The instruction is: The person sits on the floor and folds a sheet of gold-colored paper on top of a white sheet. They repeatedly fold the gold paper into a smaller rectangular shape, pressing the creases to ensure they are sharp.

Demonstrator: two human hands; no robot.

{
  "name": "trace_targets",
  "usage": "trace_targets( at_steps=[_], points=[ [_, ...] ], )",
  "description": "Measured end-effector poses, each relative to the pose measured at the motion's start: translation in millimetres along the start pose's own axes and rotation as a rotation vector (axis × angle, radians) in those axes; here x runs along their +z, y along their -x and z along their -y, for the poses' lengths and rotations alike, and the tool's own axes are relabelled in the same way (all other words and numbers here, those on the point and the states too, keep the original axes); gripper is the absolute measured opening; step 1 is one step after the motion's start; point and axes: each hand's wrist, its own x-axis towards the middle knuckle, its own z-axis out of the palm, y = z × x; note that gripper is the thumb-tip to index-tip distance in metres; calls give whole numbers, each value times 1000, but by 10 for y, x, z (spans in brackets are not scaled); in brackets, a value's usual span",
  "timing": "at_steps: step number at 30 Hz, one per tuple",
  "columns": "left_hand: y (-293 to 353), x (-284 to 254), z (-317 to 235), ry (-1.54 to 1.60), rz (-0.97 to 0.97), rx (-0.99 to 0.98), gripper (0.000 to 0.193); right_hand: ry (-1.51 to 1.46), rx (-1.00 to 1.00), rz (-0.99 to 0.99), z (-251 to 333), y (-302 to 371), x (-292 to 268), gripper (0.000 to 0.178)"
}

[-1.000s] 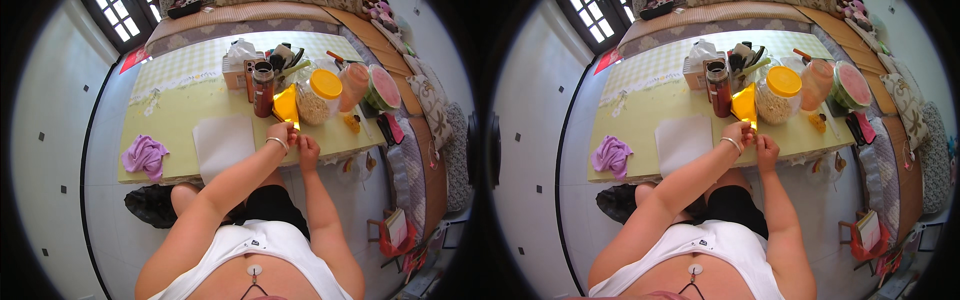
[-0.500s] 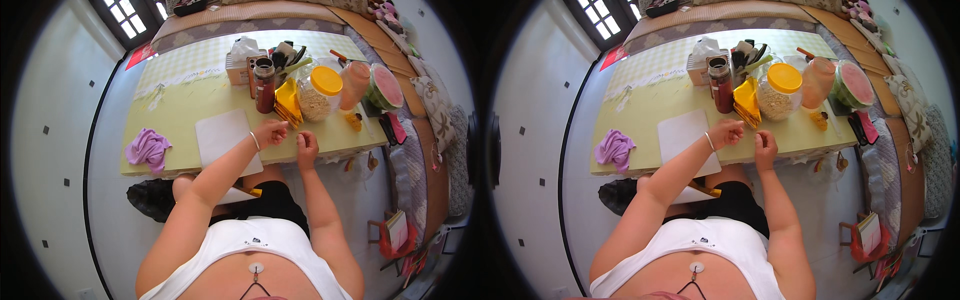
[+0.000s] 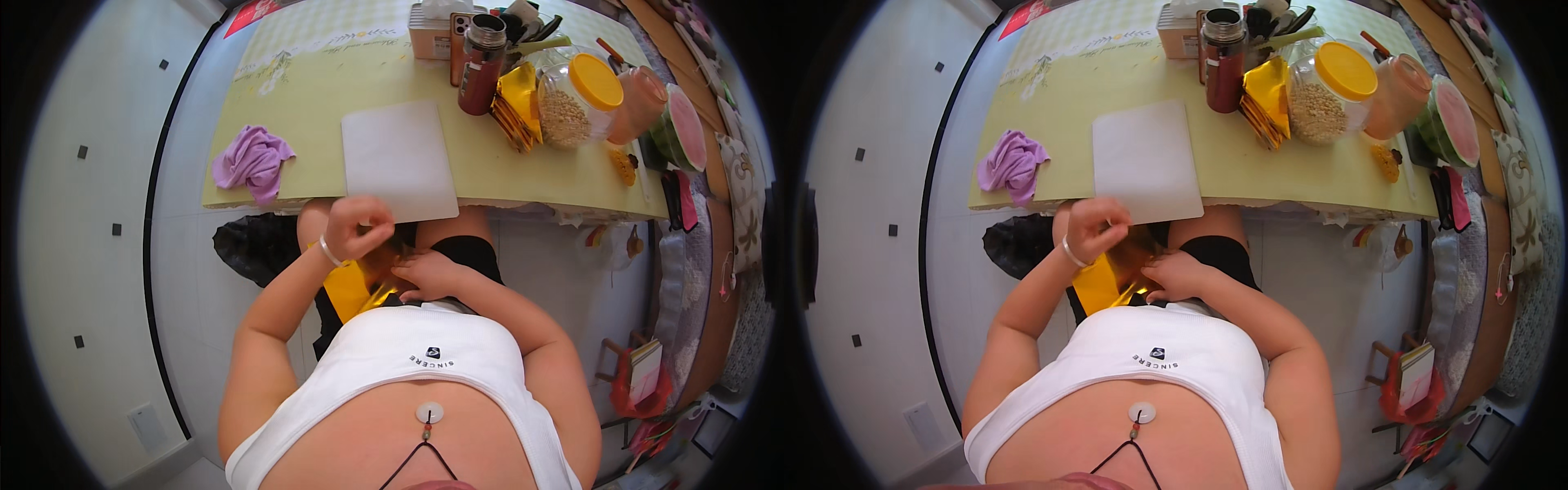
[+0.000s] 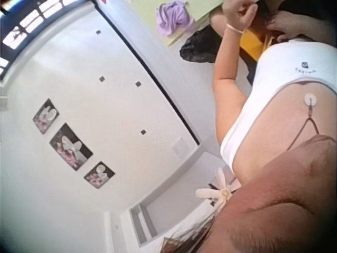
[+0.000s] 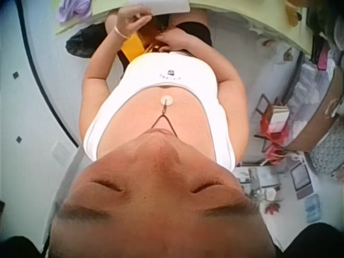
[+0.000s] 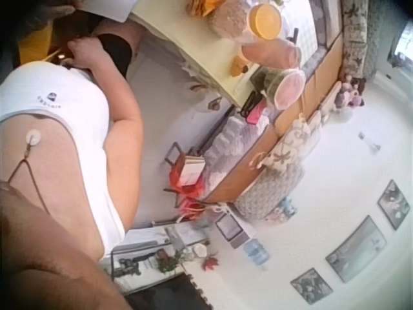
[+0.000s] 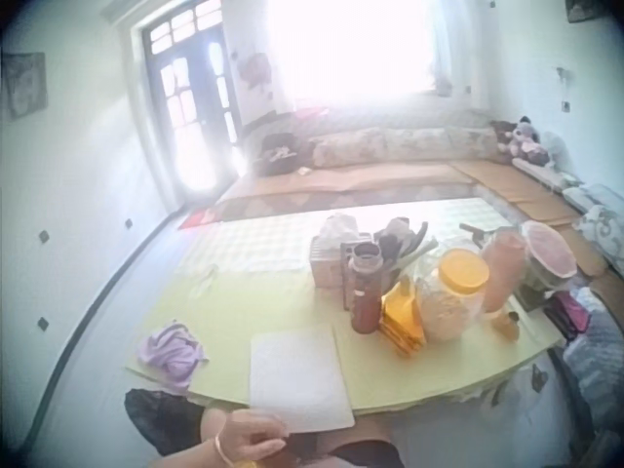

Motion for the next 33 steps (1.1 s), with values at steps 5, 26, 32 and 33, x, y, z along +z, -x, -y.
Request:
trace_targets(
  at_steps=[5, 26, 32, 33],
  points=[
    [792, -454, -60, -499, 698, -137, 71, 3, 21, 119, 71, -35, -4, 51],
    [469, -953, -136, -431, -93, -592, 31, -717, 367, -895, 175, -113, -277, 15],
    [-80, -462, 20, -937, -402, -90, 58, -618, 554, -1060, -329, -270, -1012, 19],
    [-112, -307, 67, -963, -340, -61, 59, -650, 583, -1068, -447, -270, -1045, 20]
  ],
)
